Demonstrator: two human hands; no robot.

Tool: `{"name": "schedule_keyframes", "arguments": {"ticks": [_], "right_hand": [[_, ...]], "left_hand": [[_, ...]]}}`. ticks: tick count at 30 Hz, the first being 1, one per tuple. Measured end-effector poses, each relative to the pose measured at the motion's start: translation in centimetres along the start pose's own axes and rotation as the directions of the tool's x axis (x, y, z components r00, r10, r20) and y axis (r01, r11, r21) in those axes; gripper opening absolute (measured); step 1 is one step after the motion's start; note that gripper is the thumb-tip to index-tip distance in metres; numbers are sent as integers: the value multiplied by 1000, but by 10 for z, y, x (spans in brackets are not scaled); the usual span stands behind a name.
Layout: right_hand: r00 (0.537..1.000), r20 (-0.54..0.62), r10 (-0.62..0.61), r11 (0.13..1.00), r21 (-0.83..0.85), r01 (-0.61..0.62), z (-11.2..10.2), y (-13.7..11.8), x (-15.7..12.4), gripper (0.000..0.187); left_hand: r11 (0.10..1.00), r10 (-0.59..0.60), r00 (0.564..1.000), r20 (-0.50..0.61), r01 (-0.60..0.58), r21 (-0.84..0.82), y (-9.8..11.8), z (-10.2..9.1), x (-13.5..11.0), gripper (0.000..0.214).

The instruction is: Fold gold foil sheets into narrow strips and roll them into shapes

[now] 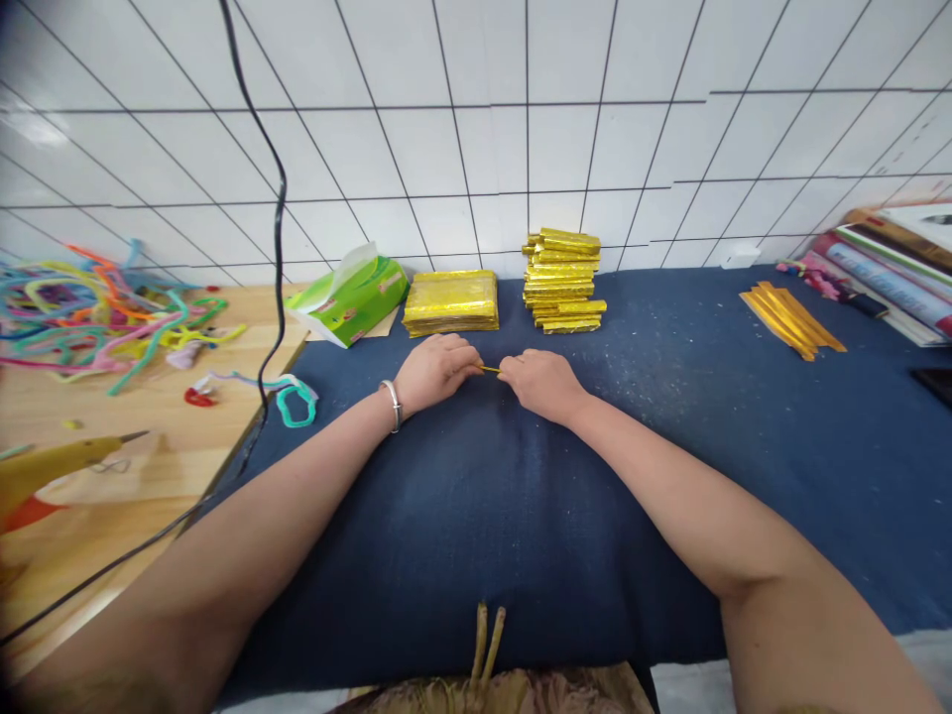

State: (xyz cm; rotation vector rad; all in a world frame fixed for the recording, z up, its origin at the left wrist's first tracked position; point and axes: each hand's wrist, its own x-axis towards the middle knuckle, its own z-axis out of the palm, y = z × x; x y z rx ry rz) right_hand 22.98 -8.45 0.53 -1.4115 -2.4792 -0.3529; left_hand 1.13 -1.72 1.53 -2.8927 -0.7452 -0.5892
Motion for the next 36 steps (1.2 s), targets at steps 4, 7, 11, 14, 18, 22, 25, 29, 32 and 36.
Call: {"name": "schedule_keyframes", "arguments": {"ticks": [4, 7, 11, 14, 18, 22, 25, 29, 32, 36], "right_hand": [[999, 7, -34, 999, 32, 33, -1, -1, -1, 27], [1000, 20, 4, 1000, 21, -5, -2, -2, -2, 26], [998, 36, 45, 999, -17, -45, -1, -2, -3, 28], [1000, 20, 18, 1000, 15, -18, -1, 0, -3, 29], [996, 53, 74, 997, 22, -75, -2, -1, -5, 31], [988, 91, 122, 992, 19, -124, -3, -2, -5, 32], [994, 47, 94, 993, 64, -97, -2, 0, -5, 32], [993, 48, 104, 993, 55, -106, -1, 1, -5, 32], [989, 50, 138, 990, 20, -139, -2, -2, -6, 32], [990, 35, 137, 990, 4, -138, -1, -4, -6, 32]], "left_hand": [[998, 16, 1000, 15, -15, -62, -9, 4, -4, 23], [994, 17, 1000, 14, -16, -112, -13, 5, -5, 25], [997, 4, 1000, 12, -3, -77, -13, 4, -5, 24], [999, -33, 999, 27, 34, -40, -14, 3, -6, 24], [995, -91, 994, 65, 93, -24, -16, 3, -9, 24], [994, -101, 990, 97, 105, -35, -17, 2, -9, 25], [992, -115, 987, 109, 121, -44, -17, 0, -10, 25], [991, -123, 985, 122, 129, -40, -17, -2, -10, 25], [992, -117, 985, 126, 122, -37, -17, -2, -10, 25], [993, -107, 986, 126, 113, -36, -19, -3, -10, 25]]}}
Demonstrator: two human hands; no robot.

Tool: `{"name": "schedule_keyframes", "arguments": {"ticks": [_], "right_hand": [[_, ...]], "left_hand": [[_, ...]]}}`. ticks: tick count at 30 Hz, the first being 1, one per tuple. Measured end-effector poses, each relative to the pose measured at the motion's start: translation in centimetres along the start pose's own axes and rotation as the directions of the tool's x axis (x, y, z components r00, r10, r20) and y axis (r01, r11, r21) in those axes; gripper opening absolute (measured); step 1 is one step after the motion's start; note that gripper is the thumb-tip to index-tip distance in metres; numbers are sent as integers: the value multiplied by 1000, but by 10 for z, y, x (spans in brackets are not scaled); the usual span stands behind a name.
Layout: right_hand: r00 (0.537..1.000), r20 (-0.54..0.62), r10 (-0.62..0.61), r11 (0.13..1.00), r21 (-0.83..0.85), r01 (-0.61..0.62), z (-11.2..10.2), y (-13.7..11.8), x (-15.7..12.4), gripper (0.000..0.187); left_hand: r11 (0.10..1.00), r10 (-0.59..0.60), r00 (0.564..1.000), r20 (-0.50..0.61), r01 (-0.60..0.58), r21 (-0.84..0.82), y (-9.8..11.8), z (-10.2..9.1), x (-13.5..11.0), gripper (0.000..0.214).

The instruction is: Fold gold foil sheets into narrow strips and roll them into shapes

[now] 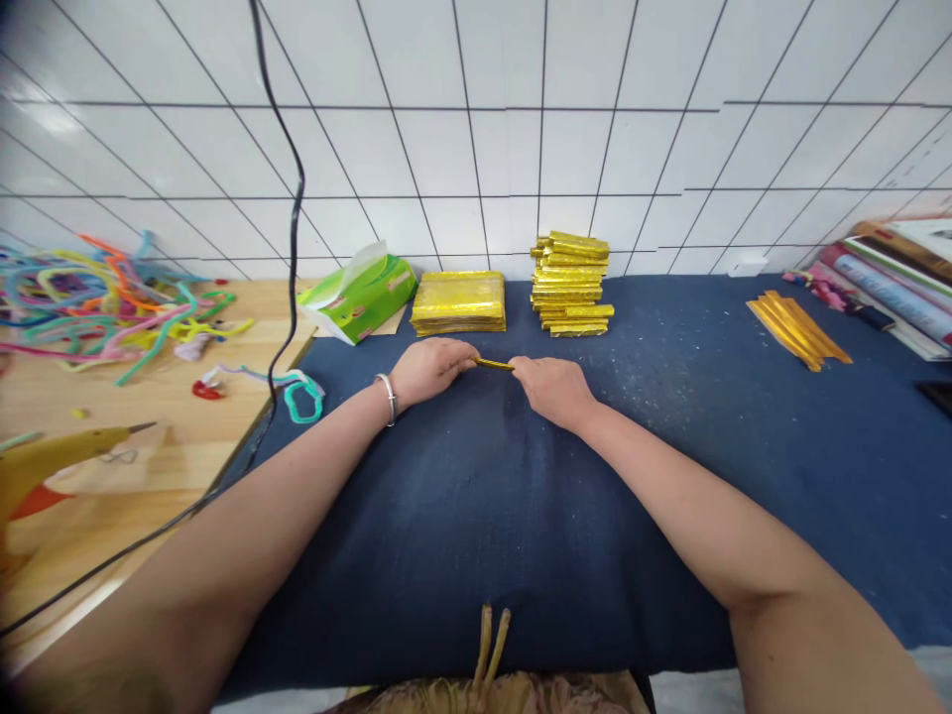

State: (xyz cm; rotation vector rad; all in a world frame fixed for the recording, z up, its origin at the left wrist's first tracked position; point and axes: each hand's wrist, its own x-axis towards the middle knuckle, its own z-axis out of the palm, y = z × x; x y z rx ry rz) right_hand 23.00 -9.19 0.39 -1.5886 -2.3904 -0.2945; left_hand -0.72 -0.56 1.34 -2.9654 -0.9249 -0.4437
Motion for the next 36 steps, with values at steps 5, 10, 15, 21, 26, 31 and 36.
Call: {"name": "schedule_keyframes", "arguments": {"ticks": [5, 10, 15, 21, 26, 31, 36], "right_hand": [[999, -3, -32, 999, -10, 32, 2, 2, 0, 32], [991, -12, -136, 991, -8, 136, 4, 2, -1, 32], [982, -67, -175, 984, -21, 174, 1, 0, 0, 32], [971, -135, -198, 980, -64, 191, -6, -7, 4, 28], [977, -109, -186, 982, -65, 179, -3, -10, 4, 28], [981, -67, -184, 983, -40, 181, -7, -11, 3, 30], [983, -45, -178, 983, -47, 176, -9, -9, 4, 30]], "left_hand": [[998, 41, 999, -16, -40, 48, 3, -1, 1, 25], [987, 128, 991, -27, -125, 98, 23, 1, 3, 25], [987, 115, 991, -65, -106, 122, 34, 3, 5, 19], [978, 127, 990, -53, -117, 172, 41, 3, 7, 15], [982, 121, 991, -62, -110, 156, 50, 4, 8, 16], [986, 126, 992, -23, -123, 116, 53, 3, 6, 17], [993, 102, 995, -5, -101, 69, 50, 4, 8, 18]]}}
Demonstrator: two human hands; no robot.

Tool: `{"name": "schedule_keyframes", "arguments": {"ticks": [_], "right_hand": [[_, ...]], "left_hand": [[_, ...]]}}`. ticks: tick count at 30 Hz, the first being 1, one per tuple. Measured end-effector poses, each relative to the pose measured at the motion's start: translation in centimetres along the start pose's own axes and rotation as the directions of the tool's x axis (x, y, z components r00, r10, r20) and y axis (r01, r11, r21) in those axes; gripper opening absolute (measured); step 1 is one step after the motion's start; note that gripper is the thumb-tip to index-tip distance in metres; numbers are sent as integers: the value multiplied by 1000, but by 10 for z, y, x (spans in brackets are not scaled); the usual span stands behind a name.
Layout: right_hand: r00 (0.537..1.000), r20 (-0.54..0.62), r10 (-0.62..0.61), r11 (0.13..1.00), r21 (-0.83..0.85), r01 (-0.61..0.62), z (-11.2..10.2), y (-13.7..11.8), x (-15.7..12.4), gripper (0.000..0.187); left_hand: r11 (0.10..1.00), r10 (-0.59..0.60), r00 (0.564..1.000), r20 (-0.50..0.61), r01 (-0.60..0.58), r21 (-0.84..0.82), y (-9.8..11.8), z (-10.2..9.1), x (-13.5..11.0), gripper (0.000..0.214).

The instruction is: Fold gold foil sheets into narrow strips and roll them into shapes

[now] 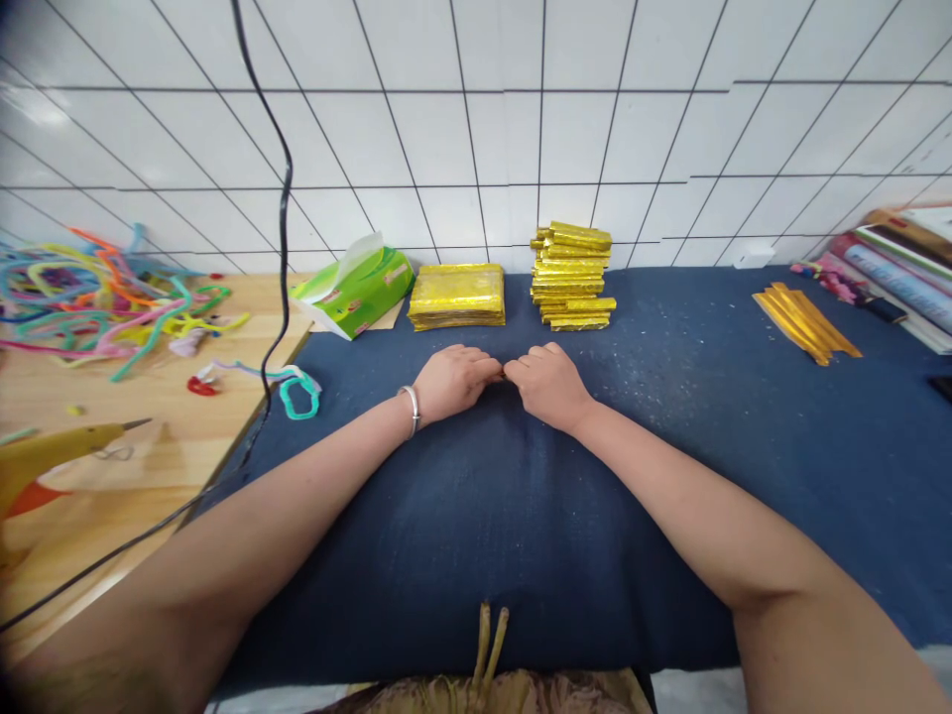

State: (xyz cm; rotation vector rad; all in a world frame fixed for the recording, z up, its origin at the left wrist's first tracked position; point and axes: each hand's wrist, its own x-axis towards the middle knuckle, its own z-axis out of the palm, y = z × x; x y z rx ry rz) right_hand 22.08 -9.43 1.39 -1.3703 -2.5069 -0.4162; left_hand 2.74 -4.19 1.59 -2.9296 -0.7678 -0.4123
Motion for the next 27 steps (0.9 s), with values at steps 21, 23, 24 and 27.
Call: {"name": "schedule_keyframes", "arguments": {"ticks": [21, 23, 24, 27], "right_hand": [[1000, 16, 8, 999, -45, -7, 4, -2, 0, 25], [1000, 26, 6, 999, -33, -5, 3, -1, 0, 25], [999, 34, 3, 1000, -27, -2, 2, 0, 0, 25], [999, 51, 4, 1000, -18, -3, 1, 3, 0, 28]], "left_hand": [[999, -5, 1000, -7, 5, 34, 1, 1, 1, 16], [999, -11, 1000, -3, 11, 33, 2, 0, 0, 16], [999, -11, 1000, 2, 11, 33, 1, -1, 0, 16], [999, -11, 1000, 12, 10, 46, -5, -1, -2, 16]]}}
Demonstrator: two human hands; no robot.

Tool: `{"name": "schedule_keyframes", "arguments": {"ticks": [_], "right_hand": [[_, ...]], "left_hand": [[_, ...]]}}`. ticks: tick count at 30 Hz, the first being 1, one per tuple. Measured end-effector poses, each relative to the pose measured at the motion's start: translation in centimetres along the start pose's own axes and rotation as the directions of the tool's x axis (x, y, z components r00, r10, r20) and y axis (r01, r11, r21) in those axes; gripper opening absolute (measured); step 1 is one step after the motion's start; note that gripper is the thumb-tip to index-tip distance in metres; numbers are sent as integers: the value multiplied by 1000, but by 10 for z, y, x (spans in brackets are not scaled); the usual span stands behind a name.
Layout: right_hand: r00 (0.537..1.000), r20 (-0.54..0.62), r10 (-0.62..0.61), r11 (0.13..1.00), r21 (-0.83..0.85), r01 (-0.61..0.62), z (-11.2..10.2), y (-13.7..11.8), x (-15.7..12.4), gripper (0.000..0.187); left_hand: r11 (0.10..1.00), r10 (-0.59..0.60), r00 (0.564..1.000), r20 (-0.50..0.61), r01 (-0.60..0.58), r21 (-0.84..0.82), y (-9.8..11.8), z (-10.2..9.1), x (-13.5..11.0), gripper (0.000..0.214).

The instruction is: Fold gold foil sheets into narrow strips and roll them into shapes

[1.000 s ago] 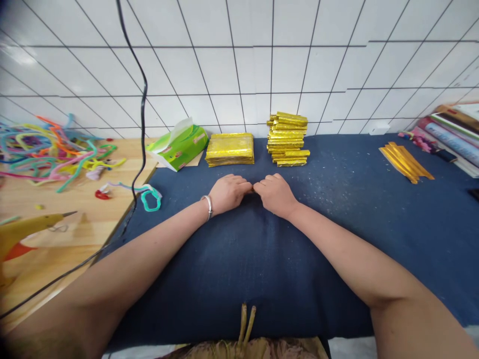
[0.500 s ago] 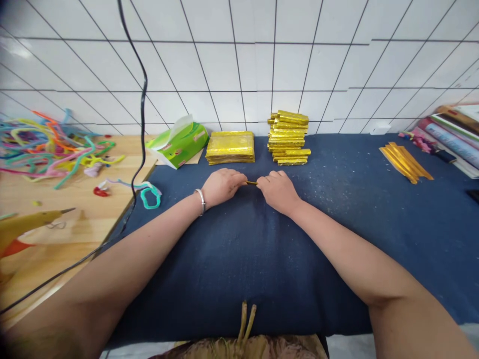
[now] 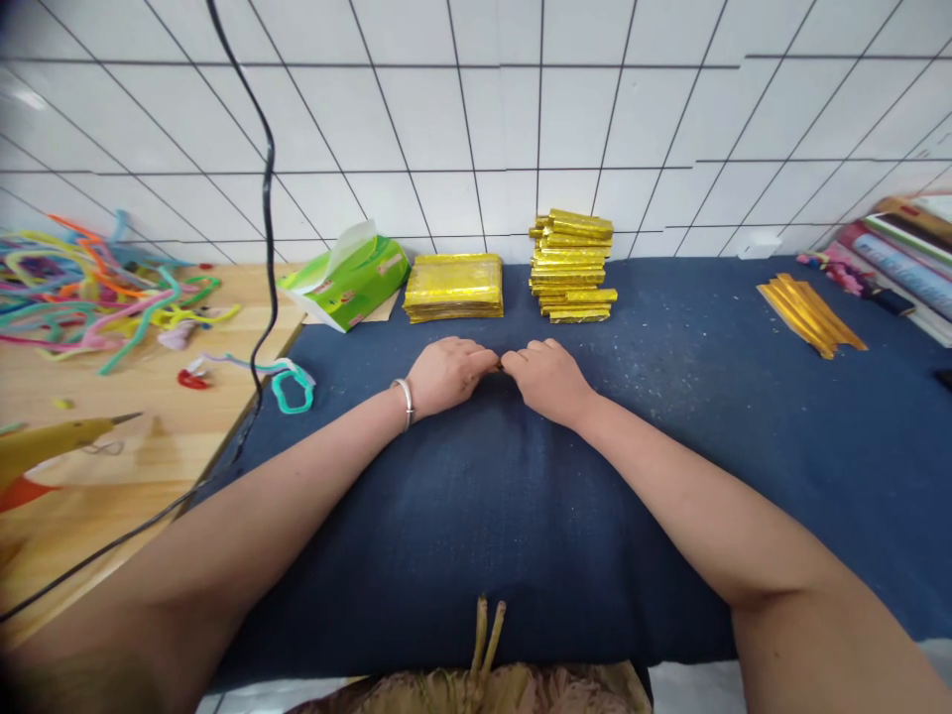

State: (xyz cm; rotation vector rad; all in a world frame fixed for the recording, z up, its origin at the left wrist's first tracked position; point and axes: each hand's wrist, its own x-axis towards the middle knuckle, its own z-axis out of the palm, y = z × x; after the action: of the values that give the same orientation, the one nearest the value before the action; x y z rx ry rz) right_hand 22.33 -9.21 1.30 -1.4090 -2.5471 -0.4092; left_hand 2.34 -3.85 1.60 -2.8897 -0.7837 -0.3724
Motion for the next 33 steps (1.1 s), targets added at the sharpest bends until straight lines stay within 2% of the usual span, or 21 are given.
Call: {"name": "schedule_keyframes", "arguments": {"ticks": [6, 10, 14, 19, 24, 27, 33], "right_hand": [[998, -19, 55, 997, -56, -56, 0, 2, 1, 40], [999, 3, 50, 998, -40, -50, 2, 2, 0, 37], [999, 30, 41, 999, -13, -41, 5, 6, 0, 31], [995, 16, 98, 994, -57, -97, 4, 5, -1, 37], [998, -7, 65, 998, 13, -65, 6, 8, -1, 35], [996, -10, 86, 995, 53, -85, 8, 11, -2, 34], [990, -17, 138, 990, 25, -137, 9, 9, -4, 37]], "left_hand": [[999, -31, 999, -9, 31, 15, -13, -1, -3, 21], [999, -26, 1000, 13, 25, 23, -16, 0, -3, 20], [997, -71, 997, 11, 71, 19, -23, 5, -4, 25], [996, -92, 996, 13, 91, 5, -27, 5, -6, 26], [993, -114, 993, -42, 113, -25, -30, 6, -6, 27], [987, -156, 986, -56, 153, -53, -31, 7, -6, 26], [978, -207, 977, -48, 207, -16, -28, 2, -7, 26]]}}
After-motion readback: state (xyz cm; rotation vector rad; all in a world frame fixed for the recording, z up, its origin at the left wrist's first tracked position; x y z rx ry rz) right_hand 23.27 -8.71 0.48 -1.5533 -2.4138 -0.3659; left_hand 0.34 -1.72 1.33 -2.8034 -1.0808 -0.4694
